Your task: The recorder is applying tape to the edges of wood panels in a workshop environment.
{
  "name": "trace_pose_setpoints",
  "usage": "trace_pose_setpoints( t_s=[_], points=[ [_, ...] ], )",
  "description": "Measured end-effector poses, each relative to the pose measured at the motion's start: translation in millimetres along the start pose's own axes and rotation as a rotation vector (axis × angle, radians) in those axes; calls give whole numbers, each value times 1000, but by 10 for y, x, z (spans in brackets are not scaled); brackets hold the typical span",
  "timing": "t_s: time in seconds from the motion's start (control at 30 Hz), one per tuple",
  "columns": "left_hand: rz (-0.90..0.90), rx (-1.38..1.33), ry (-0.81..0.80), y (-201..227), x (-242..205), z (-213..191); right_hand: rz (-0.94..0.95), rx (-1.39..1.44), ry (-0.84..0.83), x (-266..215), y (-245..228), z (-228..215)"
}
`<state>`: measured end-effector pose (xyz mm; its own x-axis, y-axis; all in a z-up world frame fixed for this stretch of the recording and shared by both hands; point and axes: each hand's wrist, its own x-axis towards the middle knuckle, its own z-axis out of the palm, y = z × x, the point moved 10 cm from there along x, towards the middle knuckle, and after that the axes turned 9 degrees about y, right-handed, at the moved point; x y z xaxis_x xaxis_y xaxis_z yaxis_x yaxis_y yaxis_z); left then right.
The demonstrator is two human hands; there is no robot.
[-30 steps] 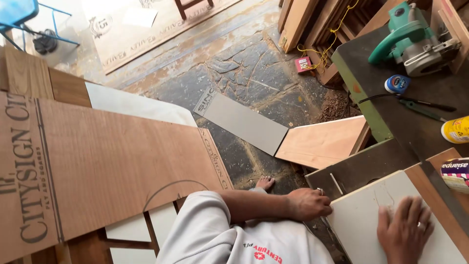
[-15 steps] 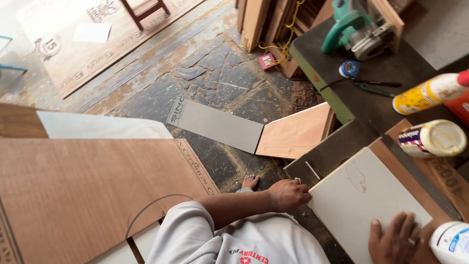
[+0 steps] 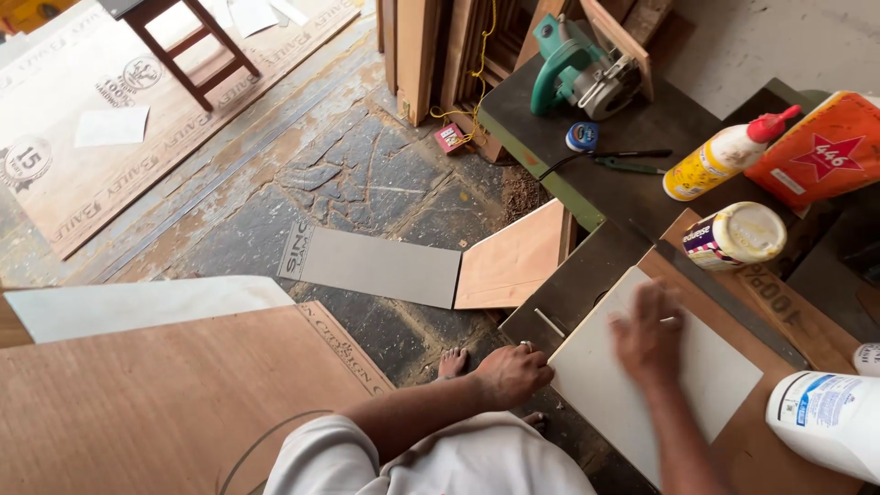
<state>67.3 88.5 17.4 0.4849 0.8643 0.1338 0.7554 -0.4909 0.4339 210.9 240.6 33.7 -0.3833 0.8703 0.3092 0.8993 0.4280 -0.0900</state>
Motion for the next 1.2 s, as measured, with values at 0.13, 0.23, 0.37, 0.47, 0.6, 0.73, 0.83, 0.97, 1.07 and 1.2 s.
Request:
trace_pose_setpoints(
  t_s=[0.13, 0.23, 0.37, 0.47, 0.6, 0.73, 0.83, 0.97, 1.07, 1.2],
  points=[
    [59, -45, -19, 35, -79, -33, -144, 3, -52, -537, -826, -130],
    [169, -194, 249, 129, -179, -181, -118, -18, -142, -793, -309, -34],
    [-51, -99, 146, -43, -90, -213, 162, -85, -19, -800, 791, -319],
    [19, -18, 135, -57, -115, -40, 335, -117, 30, -1044, 848, -461],
    [63, 19, 157, -139, -186, 125, 301, -12, -11, -1596, 130, -693],
    [17, -43, 76, -148, -172, 77, 400, -27, -163, -2283, 116, -639],
    [-12, -79, 489, -54, -99, -543, 480, 201, 306, -2619, 191, -1047],
    [-59, -22, 312, -116, -116, -300, 693, 173, 353, -2850, 214, -1073],
    [-80, -72, 338, -162, -155, -266, 765, 187, 378, -2788, 158, -1139],
    [-100, -107, 404, -130, -161, -351, 766, 119, 461, -2751, 102, -1263]
  ],
)
